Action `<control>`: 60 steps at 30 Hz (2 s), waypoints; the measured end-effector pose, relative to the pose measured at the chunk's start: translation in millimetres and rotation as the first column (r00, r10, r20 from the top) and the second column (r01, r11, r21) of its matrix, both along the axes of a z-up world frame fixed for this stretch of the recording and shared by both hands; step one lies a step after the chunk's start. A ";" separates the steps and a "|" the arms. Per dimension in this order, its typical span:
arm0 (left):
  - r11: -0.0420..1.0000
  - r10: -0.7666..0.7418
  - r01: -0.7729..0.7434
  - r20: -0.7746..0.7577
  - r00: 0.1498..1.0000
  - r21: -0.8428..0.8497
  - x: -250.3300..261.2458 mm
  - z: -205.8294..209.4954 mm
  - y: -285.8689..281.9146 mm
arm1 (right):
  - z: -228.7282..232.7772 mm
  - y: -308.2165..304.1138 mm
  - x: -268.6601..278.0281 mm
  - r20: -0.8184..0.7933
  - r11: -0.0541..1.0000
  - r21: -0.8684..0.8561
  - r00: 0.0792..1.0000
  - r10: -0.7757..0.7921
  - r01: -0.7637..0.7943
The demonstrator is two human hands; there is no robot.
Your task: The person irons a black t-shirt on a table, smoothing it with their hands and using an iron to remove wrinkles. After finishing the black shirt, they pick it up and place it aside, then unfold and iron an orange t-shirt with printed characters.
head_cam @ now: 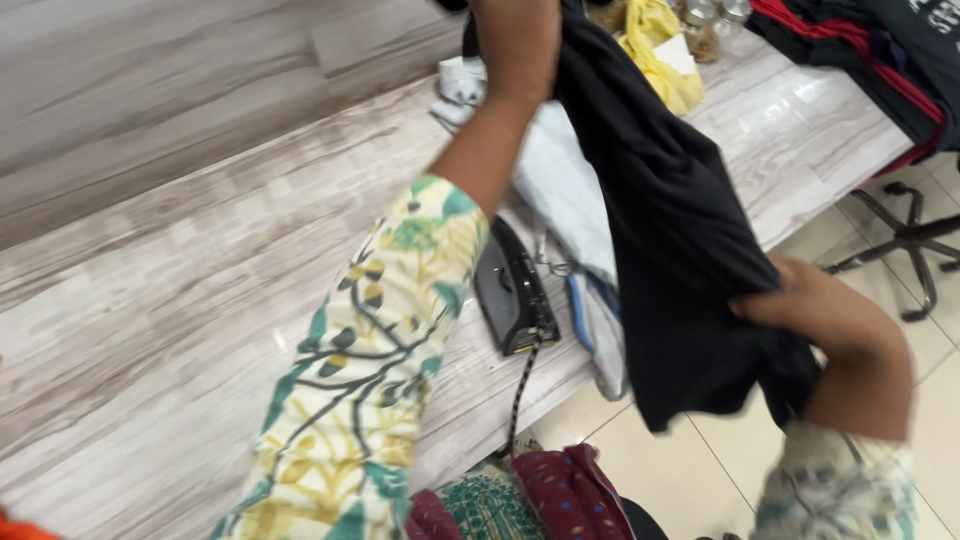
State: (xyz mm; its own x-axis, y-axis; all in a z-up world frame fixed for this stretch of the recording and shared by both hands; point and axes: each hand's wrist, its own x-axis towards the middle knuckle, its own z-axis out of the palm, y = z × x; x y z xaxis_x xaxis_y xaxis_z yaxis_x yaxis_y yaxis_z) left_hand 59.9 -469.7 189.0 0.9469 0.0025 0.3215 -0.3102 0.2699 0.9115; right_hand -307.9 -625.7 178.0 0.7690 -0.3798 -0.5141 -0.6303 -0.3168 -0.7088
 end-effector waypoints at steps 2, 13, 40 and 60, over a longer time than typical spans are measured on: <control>0.957 -0.089 0.101 -0.056 0.994 0.271 28.1 -28.4 -0.2 | -13.8 -14.2 34.8 0.070 0.998 -0.017 0.995 0.065 -0.064; -0.046 -0.226 0.685 -0.675 0.702 0.727 39.5 -155.8 215.9 | -152.9 7.9 113.2 -0.516 0.676 -0.519 0.822 0.240 -0.523; 0.069 0.089 -0.113 0.107 0.990 0.991 -243.6 -250.0 596.7 | -235.9 567.6 162.8 0.058 0.331 -0.822 0.509 0.859 -0.464; 0.317 0.833 -0.860 0.316 0.454 0.399 -135.7 -133.8 796.7 | -216.9 569.6 157.2 0.092 0.425 -0.777 0.584 0.807 -0.465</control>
State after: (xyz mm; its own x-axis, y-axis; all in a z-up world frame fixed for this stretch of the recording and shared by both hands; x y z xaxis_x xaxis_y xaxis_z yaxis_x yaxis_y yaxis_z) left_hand -75.7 327.0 55.2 0.5020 0.6446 0.5766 -0.1612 -0.5853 0.7946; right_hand -150.7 -56.1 -38.9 0.9677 0.2481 0.0453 0.2514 -0.9342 -0.2531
